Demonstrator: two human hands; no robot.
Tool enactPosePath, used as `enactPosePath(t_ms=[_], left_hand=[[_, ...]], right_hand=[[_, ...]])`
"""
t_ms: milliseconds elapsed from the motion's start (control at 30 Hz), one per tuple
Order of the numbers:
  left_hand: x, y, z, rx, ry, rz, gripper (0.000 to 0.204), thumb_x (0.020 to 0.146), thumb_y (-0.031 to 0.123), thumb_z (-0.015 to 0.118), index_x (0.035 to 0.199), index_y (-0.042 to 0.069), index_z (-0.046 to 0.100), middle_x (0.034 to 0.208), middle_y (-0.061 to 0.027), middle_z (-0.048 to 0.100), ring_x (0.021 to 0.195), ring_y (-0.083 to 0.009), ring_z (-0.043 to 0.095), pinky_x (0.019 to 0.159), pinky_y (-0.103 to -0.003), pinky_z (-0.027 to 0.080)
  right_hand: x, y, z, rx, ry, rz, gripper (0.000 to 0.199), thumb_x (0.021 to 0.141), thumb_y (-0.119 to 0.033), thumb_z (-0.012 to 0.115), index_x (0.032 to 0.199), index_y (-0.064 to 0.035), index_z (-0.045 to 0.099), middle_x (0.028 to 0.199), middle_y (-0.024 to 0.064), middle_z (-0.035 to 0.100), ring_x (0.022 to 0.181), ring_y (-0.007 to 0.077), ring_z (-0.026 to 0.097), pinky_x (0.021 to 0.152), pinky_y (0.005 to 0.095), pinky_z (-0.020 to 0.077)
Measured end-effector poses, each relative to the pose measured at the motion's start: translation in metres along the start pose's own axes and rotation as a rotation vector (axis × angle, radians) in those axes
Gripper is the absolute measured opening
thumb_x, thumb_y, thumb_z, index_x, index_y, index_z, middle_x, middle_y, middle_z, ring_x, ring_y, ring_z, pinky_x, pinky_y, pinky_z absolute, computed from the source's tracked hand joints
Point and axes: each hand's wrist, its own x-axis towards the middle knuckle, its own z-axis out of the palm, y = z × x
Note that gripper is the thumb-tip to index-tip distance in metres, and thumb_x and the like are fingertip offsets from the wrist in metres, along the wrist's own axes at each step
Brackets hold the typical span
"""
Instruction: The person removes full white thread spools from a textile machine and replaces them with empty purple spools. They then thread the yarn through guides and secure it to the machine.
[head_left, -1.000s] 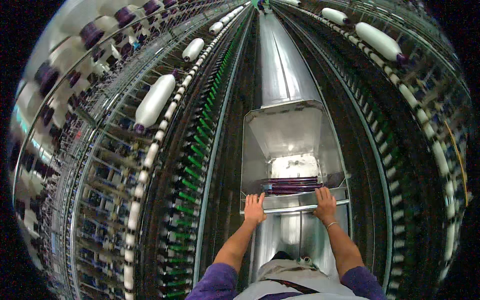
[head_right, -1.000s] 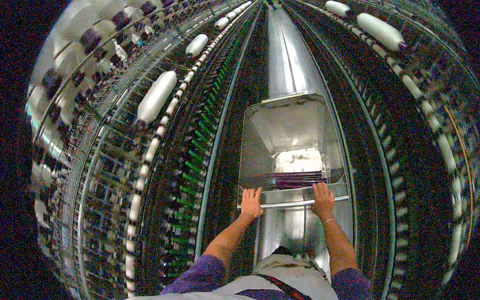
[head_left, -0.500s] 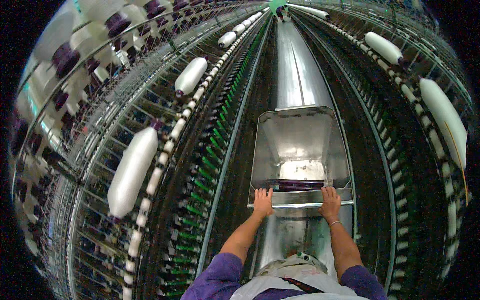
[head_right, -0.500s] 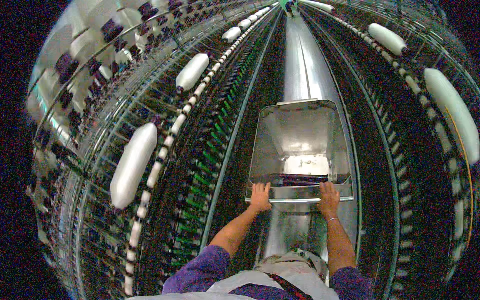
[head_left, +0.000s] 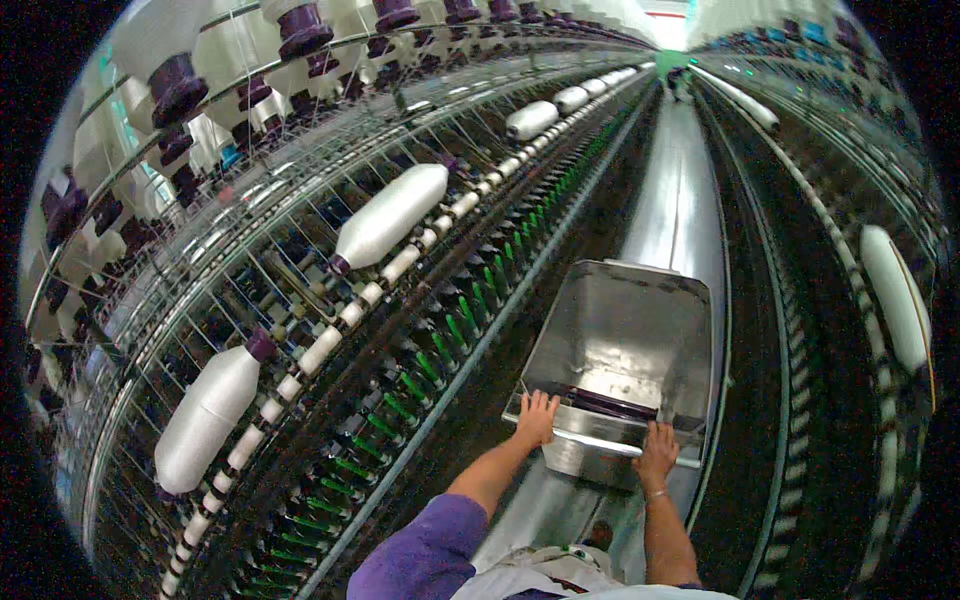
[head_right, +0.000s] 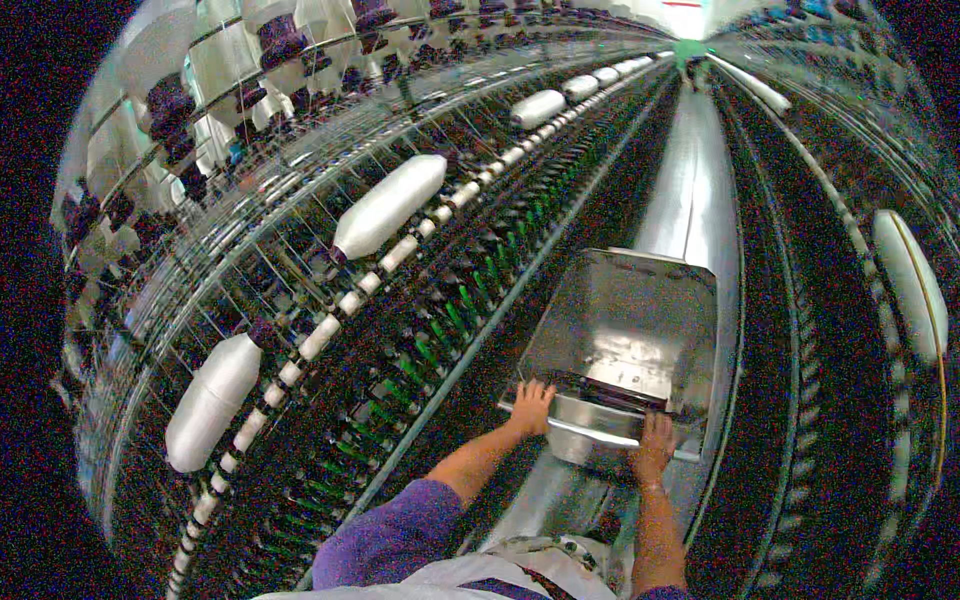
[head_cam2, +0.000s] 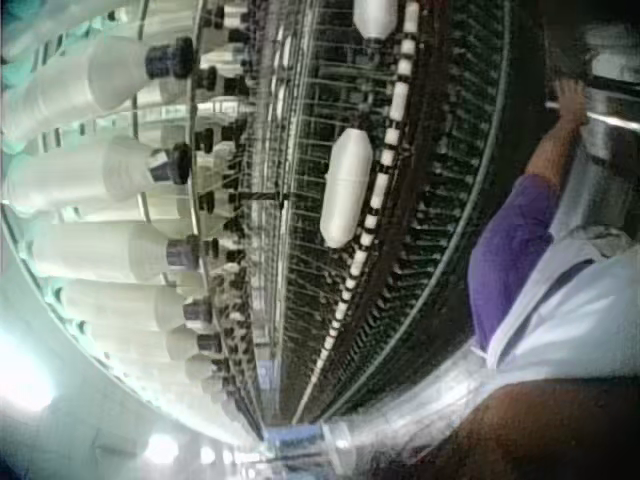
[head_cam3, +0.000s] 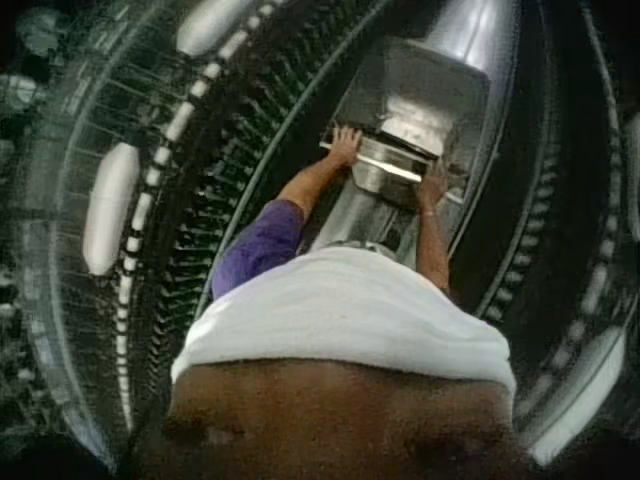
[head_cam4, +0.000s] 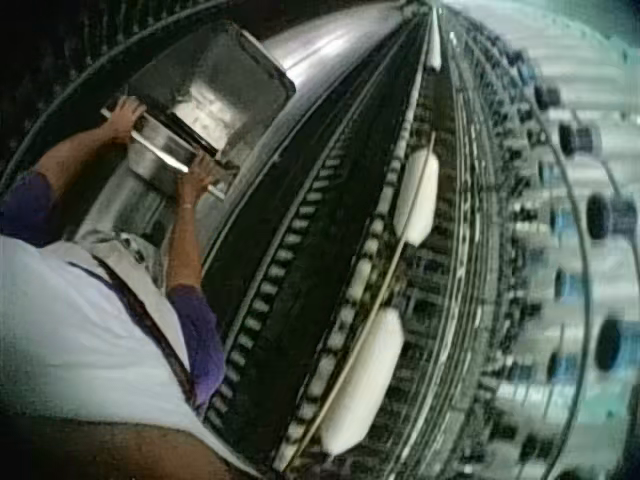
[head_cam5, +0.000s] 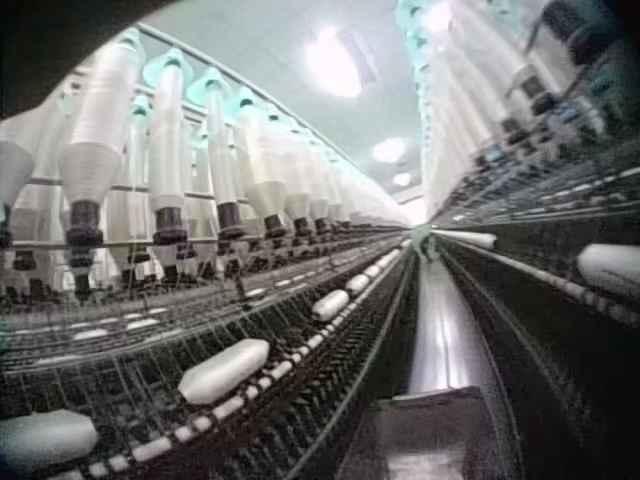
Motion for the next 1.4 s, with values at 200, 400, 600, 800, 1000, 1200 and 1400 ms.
enactPosePath(t_ms=[200,400,600,800,1000,1200,1400], left_hand=[[0.093,0.001,-0.02,-0.19,-0.208,0.056,0.095,0.072,0.032,0.081,0.15,0.014,0.03,0.152,-0.015,0.031,0.143,-0.037,0.025,0.114,-0.058,0.023],[0.112,-0.086,-0.082,-0.593,-0.14,0.11,0.065,0.084,0.019,0.074,0.141,0.008,0.045,0.139,-0.0175,0.047,0.128,-0.0363,0.047,0.105,-0.045,0.042],[-0.01,-0.171,-0.22,-0.686,0.325,0.132,0.048,0.083,0.011,0.073,0.128,0.005,0.058,0.118,-0.0146,0.066,0.107,-0.0284,0.065,0.093,-0.04,0.052],[-0.019,-0.256,-0.394,-0.417,0.667,-0.114,0.038,0.08,0.008,0.072,0.117,0.004,0.066,0.102,-0.0105,0.07,0.087,-0.0208,0.067,0.081,-0.034,0.054],[0.032,-0.274,-0.482,-0.394,0.972,-0.231,0.059,0.083,0.005,0.068,0.138,0.004,0.049,0.105,-0.0132,0.068,0.085,-0.0216,0.067,0.077,-0.033,0.053],[0.053,-0.316,-0.531,-0.375,1.135,-0.357,0.062,0.089,0.006,0.06,0.146,0.002,0.035,0.101,-0.0198,0.066,0.081,-0.0309,0.066,0.072,-0.042,0.051],[0.093,-0.356,-0.567,-0.438,1.353,-0.404,0.021,0.089,0.005,0.055,0.11,0.002,0.061,0.081,-0.0211,0.065,0.077,-0.0361,0.066,0.068,-0.046,0.049]], right_hand=[[0.097,0.036,0.046,0.017,-0.041,-0.047,0.086,0.057,-0.013,0.084,0.134,-0.0127,0.048,0.137,0.0097,0.047,0.133,0.0305,0.04,0.098,0.0476,0.0402],[0.243,0.064,0.089,-0.017,0.098,-0.186,0.075,0.061,-0.002,0.077,0.13,-0.0078,0.05,0.132,0.0092,0.049,0.128,0.0314,0.043,0.088,0.041,0.0504],[0.289,0.023,0.058,-0.052,0.078,-0.015,0.072,0.062,-0.007,0.078,0.129,-0.007,0.053,0.13,0.0138,0.051,0.123,0.0332,0.046,0.096,0.0435,0.0458],[0.441,-0.315,-0.096,1.144,-0.093,-0.917,0.061,0.09,-0.008,0.064,0.145,-0.0012,0.039,0.117,0.0162,0.065,0.097,0.0237,0.065,0.088,0.0353,0.05],[0.461,-0.577,-0.338,1.461,0.314,-1.311,0.064,0.092,-0.023,0.058,0.147,-0.0058,0.029,0.093,0.0168,0.067,0.086,0.039,0.065,0.075,0.0469,0.0504],[0.482,-0.648,-0.375,1.469,0.409,-1.331,0.021,0.09,-0.019,0.063,0.09,-0.002,0.075,0.074,0.0116,0.07,0.06,0.0176,0.065,0.058,0.032,0.0497],[0.486,-0.649,-0.369,1.583,0.427,-1.363,0.011,0.084,-0.011,0.071,0.088,-0.0007,0.075,0.074,0.0048,0.072,0.062,0.0112,0.063,0.057,0.0262,0.0495]])
